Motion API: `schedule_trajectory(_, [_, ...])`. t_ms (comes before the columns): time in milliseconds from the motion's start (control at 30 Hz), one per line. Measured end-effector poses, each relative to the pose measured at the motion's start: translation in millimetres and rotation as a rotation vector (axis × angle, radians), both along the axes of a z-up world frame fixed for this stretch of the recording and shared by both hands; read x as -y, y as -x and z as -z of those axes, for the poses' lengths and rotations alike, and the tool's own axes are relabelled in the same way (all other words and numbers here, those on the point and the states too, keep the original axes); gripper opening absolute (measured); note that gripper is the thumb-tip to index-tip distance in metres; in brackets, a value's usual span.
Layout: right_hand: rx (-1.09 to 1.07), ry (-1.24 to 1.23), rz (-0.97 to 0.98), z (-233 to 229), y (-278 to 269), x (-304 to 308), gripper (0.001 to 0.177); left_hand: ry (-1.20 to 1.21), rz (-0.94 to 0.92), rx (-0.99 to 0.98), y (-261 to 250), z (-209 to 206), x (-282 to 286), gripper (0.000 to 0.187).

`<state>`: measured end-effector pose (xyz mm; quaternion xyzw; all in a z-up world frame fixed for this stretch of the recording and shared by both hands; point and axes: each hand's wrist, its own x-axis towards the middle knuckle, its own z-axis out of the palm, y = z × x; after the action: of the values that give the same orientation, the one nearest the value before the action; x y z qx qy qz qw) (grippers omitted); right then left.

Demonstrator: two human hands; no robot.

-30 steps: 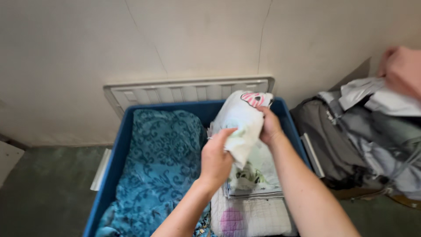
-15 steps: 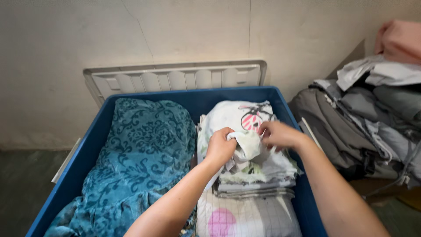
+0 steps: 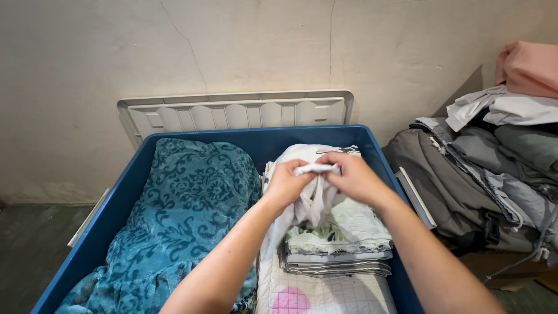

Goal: The person folds multiple pieces of bedding and towels on a bed and places them into a blue plastic bin. The person handles each item one at a time, folds it, and stacks it neatly in the bin.

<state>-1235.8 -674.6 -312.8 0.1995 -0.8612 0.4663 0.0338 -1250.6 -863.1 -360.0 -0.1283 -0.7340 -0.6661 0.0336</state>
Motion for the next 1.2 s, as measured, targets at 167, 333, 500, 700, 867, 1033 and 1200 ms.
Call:
schedule_trajectory(167, [0.022, 0.255, 0.192, -12, 23, -3, 0.018, 0.125, -0.174, -0.363, -18, -10, 5, 0.055])
schedule_trajectory(333, [0.021, 0.476, 0.286, -34, 39, 4, 0.018, 0.412, -0.177, -0.816, -41, -12, 19, 0.066])
schedule_trajectory(500, [-0.029, 0.541, 0.347, -53, 43, 7, 0.025, 0.696, -0.242, -1.043, -57, -4, 21, 0.068])
schedule_trajectory(700, [-0.028, 0.613, 0.328, -65, 36, 15, 0.023, 0.695, -0.455, -0.667, -63, -7, -1, 0.106])
schedule_trajectory(867, [0.005, 0.654, 0.264, -61, 30, 22, 0.018, 0.683, -0.422, -0.401, -61, -12, -7, 0.128])
schedule_trajectory(1033, [-0.088, 0.661, 0.137, -53, 38, 23, 0.01, 0.706, -0.592, -0.179, -26, -16, -13, 0.072])
schedule_trajectory(1200, [-0.221, 0.534, 0.255, -68, 39, -20, 0.016, 0.686, -0.49, -0.483, 13, -57, 34, 0.038])
